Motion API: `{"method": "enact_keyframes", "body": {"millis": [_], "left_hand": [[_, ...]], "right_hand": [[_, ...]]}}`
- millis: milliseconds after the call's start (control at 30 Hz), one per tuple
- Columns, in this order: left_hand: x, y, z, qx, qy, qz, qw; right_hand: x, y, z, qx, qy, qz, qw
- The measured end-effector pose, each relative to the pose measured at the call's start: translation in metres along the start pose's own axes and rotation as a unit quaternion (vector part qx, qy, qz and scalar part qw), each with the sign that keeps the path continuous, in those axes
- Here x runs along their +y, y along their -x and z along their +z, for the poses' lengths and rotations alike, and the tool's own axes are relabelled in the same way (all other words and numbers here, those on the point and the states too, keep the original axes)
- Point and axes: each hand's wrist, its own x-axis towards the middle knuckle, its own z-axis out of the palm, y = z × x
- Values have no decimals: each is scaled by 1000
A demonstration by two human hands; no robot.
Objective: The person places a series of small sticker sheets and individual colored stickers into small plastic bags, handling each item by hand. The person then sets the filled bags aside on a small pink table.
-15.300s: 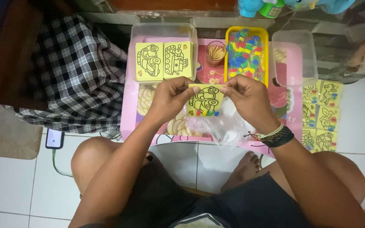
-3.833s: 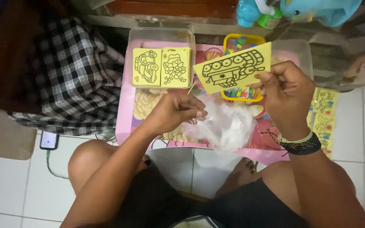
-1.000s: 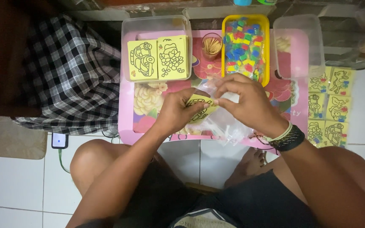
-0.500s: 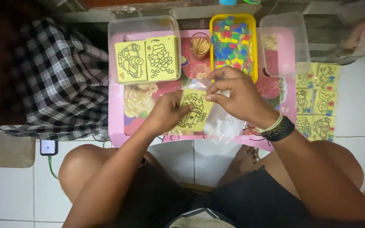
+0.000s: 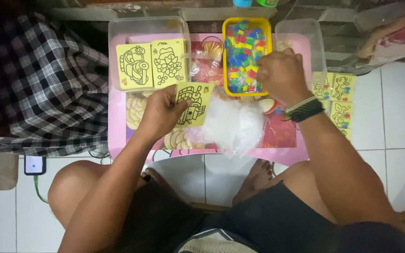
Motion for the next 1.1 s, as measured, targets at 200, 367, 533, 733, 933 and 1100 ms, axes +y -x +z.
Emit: {"method": "enact_keyframes", "body": {"millis": [200,367,533,733,933,1100], "left_hand": [[-2,0,-10,8,27,5,1000],[-4,0,-14,10,54,20,998],[-4,3,-23,2,100,20,995],[-7,4,-27,8,116,30,993],[-5,4,-26,1,72,39,997],[-5,6,-25,3,77,27,997]], "right_hand": [[-35,-6,20,5,-13,2,1000],[-29,-12,42,16,-24,-22,999],[-24,-14,46,4,-24,-23,999],[-24,-13,36,7,-53,-9,999],[-36,-12,29,-53,-44,16,997],[-18,-9,42,-26,-84,24,996]]}}
